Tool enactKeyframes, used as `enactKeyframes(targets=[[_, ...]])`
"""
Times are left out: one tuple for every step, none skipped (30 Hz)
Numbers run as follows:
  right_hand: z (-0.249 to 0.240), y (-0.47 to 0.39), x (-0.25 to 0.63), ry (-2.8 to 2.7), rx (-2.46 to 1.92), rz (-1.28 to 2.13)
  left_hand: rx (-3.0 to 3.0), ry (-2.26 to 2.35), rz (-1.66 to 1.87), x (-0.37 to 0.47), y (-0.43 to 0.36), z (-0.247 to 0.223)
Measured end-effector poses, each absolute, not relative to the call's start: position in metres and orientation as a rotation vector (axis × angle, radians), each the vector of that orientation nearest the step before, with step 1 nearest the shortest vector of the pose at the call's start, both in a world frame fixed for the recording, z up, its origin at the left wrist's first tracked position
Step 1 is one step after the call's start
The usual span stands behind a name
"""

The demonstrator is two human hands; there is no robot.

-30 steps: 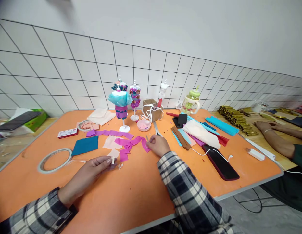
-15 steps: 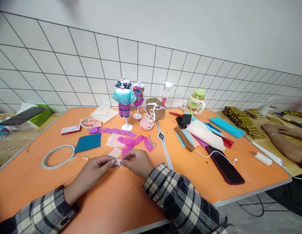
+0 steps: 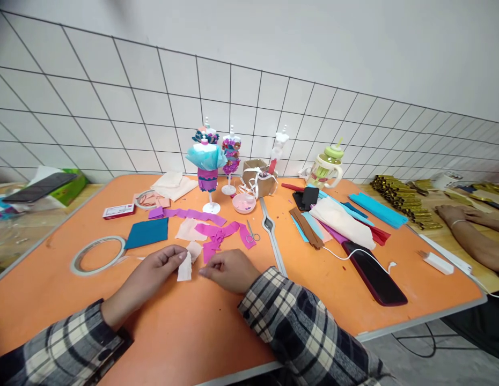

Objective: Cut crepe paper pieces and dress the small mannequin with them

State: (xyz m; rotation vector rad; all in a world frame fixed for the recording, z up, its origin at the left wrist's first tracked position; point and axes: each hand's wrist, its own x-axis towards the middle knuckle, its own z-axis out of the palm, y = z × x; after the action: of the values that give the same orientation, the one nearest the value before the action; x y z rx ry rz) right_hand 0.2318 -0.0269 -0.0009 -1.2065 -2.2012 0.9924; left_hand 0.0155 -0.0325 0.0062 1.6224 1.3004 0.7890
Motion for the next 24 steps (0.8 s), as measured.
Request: enactKeyframes(targets=[[0.000,-0.025,0.234,-2.238,-1.225,0.839,1.736,1.317,0.733,0.014,-0.030,0.005],[0.001,-0.022,0.236,-2.289,-1.239,0.704,1.855,1.328,0.677,0.013,-0.028,0.003],[0.001,-0.019,0.237,-2.349,-1.254,0.598,1.970,1.339,0.627,0.013,-0.024,0.002],[0.001,-0.017,0.237,-2.415,-1.272,0.525,2.075,1.354,0.591,0.013,-0.020,0.001],[0.001,-0.014,0.237,-2.478,-1.290,0.469,2.170,1.372,0.567,0.013,-0.015,0.000],[0.000,-0.012,0.237,-2.531,-1.307,0.421,2.257,1.392,0.553,0.013,-0.010,0.000],[0.000,-0.011,0.237,-2.570,-1.320,0.379,2.330,1.408,0.545,0.013,-0.004,0.000],[-0.001,-0.009,0.237,-2.595,-1.329,0.341,2.379,1.419,0.536,0.013,0.001,0.000],[-0.001,-0.009,0.237,-2.614,-1.332,0.313,2.404,1.432,0.540,0.013,0.006,0.000],[-0.002,-0.008,0.237,-2.631,-1.327,0.295,2.413,1.440,0.543,0.012,0.009,0.000],[-0.002,-0.009,0.238,-2.640,-1.319,0.290,2.410,1.451,0.553,0.011,0.012,0.000],[-0.002,-0.009,0.238,-2.636,-1.311,0.297,2.402,1.466,0.570,0.009,0.013,0.000],[-0.001,-0.011,0.239,-2.618,-1.300,0.317,2.393,1.483,0.588,0.007,0.013,0.000],[-0.001,-0.012,0.239,-2.586,-1.285,0.342,2.383,1.506,0.615,0.004,0.012,0.001],[0.000,-0.014,0.239,-2.544,-1.268,0.368,2.370,1.532,0.646,0.001,0.011,0.002],[0.001,-0.015,0.240,-2.503,-1.248,0.385,2.349,1.559,0.676,-0.002,0.008,0.004],[0.003,-0.016,0.241,-2.474,-1.234,0.383,2.317,1.585,0.699,-0.006,0.006,0.006],[0.004,-0.016,0.243,-2.465,-1.233,0.352,2.280,1.604,0.710,-0.009,0.004,0.008],[0.005,-0.016,0.246,-2.477,-1.251,0.298,2.243,1.615,0.707,-0.012,0.002,0.011],[0.006,-0.015,0.249,-2.503,-1.286,0.232,2.211,1.613,0.693,-0.015,0.001,0.013],[0.007,-0.014,0.253,-2.536,-1.327,0.169,2.190,1.598,0.668,-0.018,0.000,0.014],[0.007,-0.013,0.257,-2.564,-1.358,0.127,2.179,1.574,0.643,-0.019,-0.001,0.015],[0.008,-0.012,0.259,-2.579,-1.369,0.105,2.172,1.548,0.620,-0.021,-0.001,0.015],[0.008,-0.012,0.261,-2.570,-1.360,0.097,2.164,1.524,0.604,-0.021,-0.001,0.015]])
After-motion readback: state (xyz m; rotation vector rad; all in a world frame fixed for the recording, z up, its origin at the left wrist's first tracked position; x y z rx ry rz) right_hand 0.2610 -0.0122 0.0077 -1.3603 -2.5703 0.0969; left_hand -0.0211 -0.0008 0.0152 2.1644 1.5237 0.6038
